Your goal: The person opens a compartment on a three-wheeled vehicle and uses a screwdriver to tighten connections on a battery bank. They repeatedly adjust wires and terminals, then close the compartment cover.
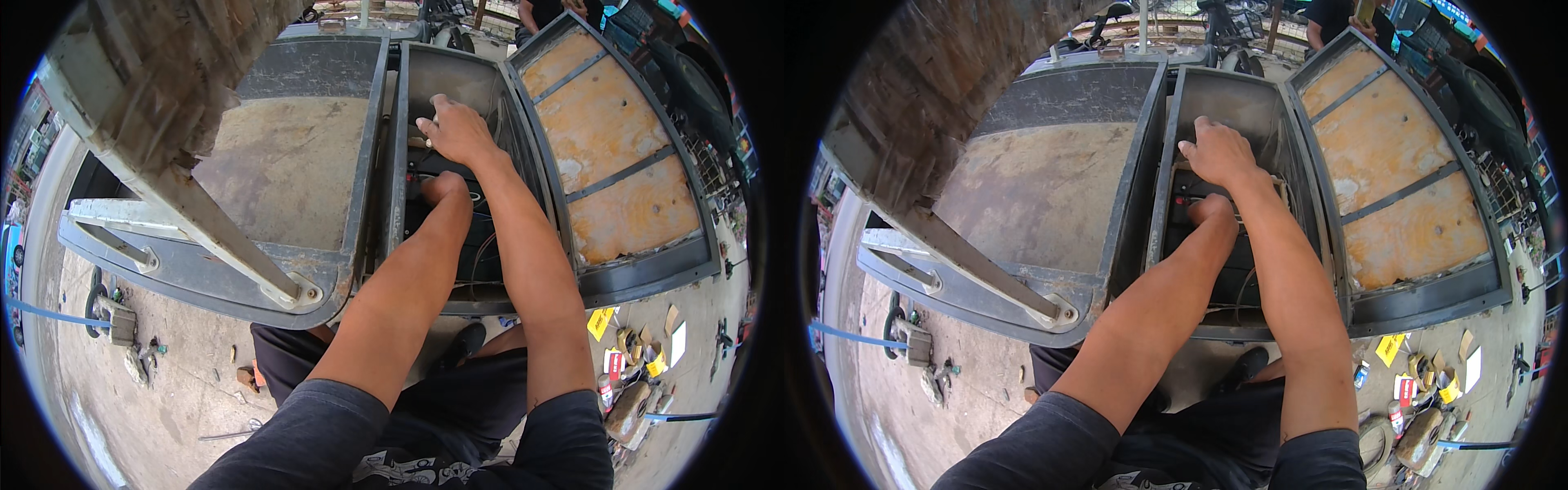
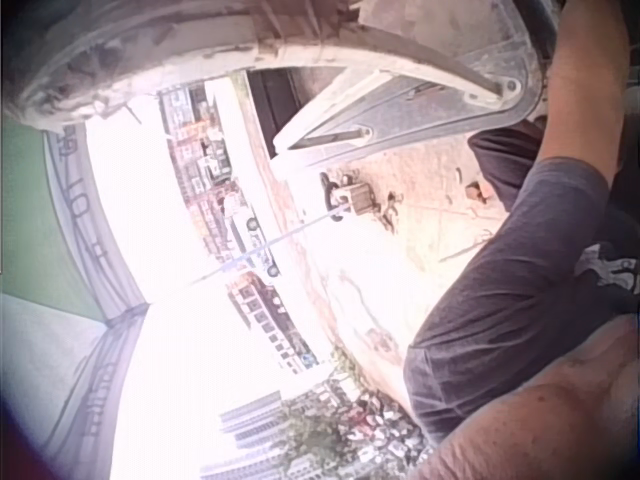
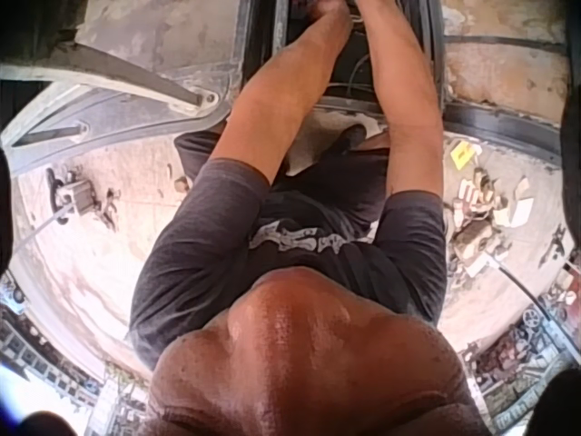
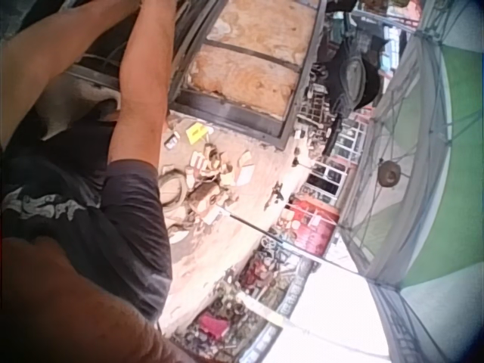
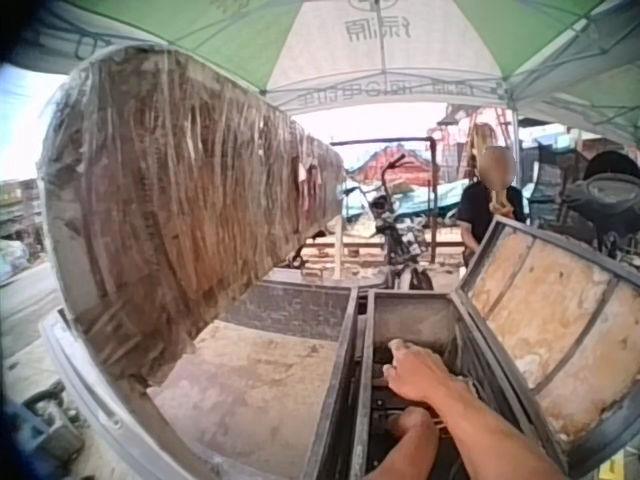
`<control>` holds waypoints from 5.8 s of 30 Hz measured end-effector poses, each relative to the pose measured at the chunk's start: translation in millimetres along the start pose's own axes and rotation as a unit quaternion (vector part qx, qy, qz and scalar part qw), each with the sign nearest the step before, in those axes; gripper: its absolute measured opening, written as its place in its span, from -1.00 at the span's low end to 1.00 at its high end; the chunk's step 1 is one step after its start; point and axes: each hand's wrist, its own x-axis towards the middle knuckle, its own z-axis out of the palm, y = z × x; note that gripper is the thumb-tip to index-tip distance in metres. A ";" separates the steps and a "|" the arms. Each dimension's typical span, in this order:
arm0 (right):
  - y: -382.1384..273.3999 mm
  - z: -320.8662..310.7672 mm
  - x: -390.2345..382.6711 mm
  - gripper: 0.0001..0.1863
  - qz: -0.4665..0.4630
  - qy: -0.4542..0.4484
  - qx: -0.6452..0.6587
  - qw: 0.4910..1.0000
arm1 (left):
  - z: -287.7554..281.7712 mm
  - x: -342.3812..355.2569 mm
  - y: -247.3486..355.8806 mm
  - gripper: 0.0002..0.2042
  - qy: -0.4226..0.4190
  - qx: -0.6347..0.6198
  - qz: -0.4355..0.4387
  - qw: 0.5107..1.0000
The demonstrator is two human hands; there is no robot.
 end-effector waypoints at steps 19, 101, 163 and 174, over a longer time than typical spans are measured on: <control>1.0 -3.8 -3.0 -0.62 -0.028 -0.012 0.002 1.000 | -8.0 -6.5 12.0 -0.88 -0.103 -0.017 -0.091 0.990; 29.2 25.9 3.0 -0.69 -0.061 0.134 0.195 0.970 | -48.2 -44.8 42.9 -0.72 -0.264 0.628 0.323 0.656; 12.5 21.2 3.4 -0.73 -0.026 0.082 0.224 0.971 | -6.8 20.1 4.4 -0.84 -0.198 0.336 0.160 0.907; 12.0 24.4 1.7 -0.77 -0.016 0.112 0.197 0.974 | -4.9 4.8 8.3 -0.82 -0.173 0.380 0.184 0.890</control>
